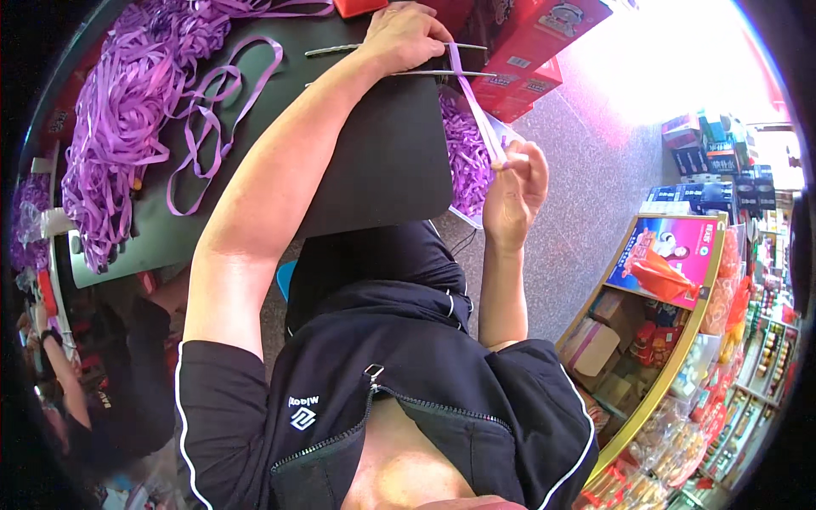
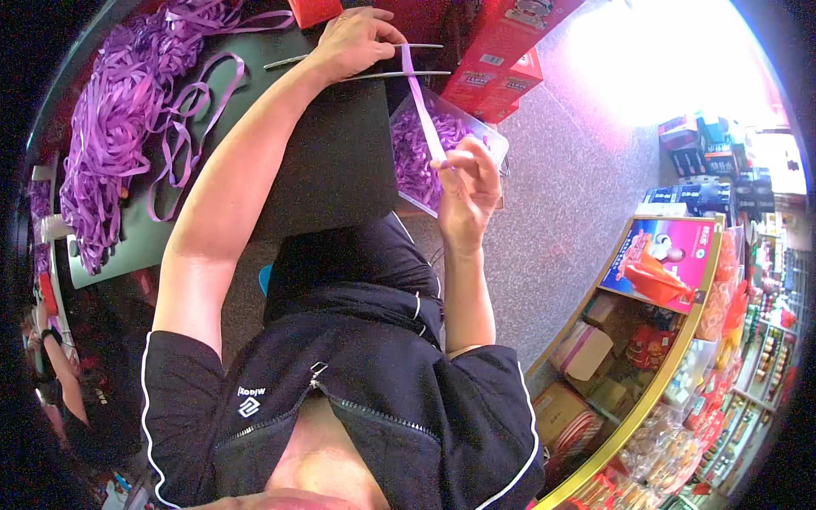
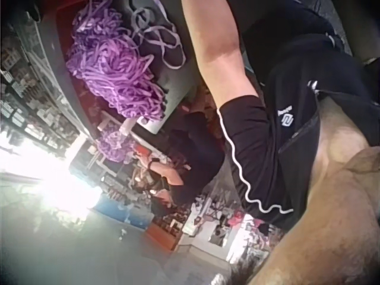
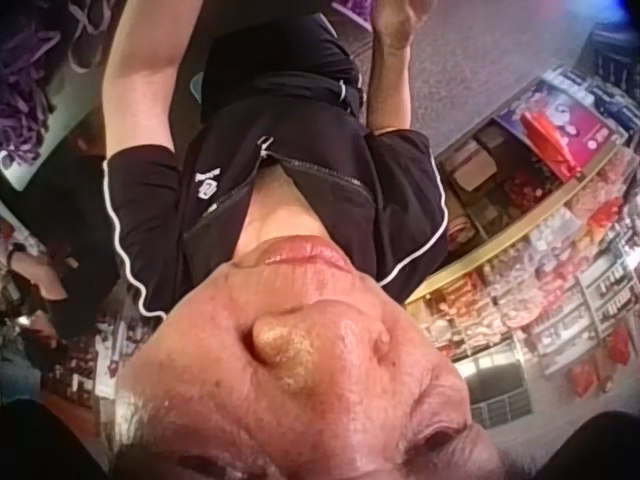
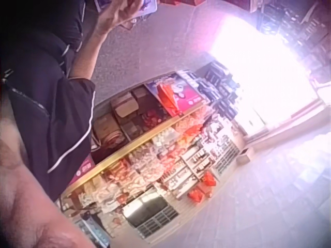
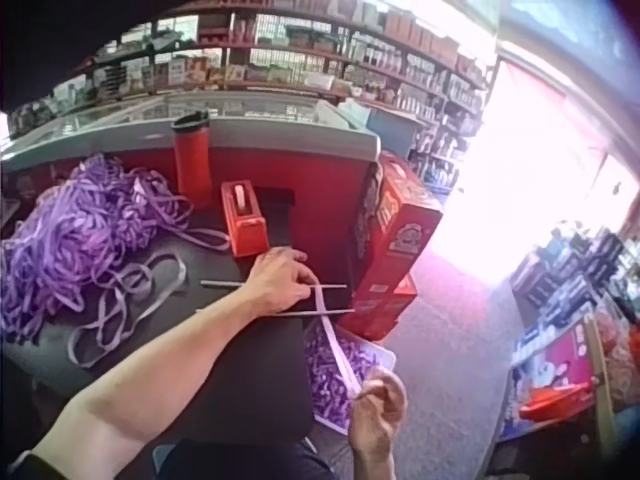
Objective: Assembling purple ribbons by attaching them to metal strips using adhesive tape.
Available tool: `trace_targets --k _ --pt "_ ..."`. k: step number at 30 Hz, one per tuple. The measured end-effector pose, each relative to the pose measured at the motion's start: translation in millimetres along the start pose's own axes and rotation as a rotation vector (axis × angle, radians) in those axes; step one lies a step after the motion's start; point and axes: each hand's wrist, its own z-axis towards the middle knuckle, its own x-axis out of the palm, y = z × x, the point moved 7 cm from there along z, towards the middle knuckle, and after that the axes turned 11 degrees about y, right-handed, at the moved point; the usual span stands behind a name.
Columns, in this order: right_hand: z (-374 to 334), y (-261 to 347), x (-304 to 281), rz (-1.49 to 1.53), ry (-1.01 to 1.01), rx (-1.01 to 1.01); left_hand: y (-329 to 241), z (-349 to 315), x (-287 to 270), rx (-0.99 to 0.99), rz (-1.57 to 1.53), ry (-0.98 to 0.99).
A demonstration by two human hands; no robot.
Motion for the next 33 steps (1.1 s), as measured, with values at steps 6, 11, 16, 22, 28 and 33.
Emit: trace_targets --k 6,11,16,22,28,33 --pt "-36.5 -16.7 -11.0 -0.282 -0.074 0.451 -3.9 -4.2 -8.2 0.017 -0.12 0.022" --pt "-38.1 -16.0 -14.5 -0.35 -0.069 0.476 -4.6 -5.4 -8.4 0.051 -0.094 -0.069" --pt "4.9 25.2 14.7 -0.653 0.121 0.132 3.5 1.2 1.3 0.015 0.004 -0.01" --pt "53.7 43.6 40.0 -0.752 0.254 -0.112 1.4 1.0 -0.5 -0.001 -0.011 0.005" --pt "122.2 34.0 60.7 -0.346 0.284 -0.038 2.5 -0.8 0.5 0.0 -0.031 -0.009" --pt "195.2 -11.5 58.0 -0.334 0.362 0.025 -1.8 -1.7 -2.6 0.019 -0.01 -0.006"
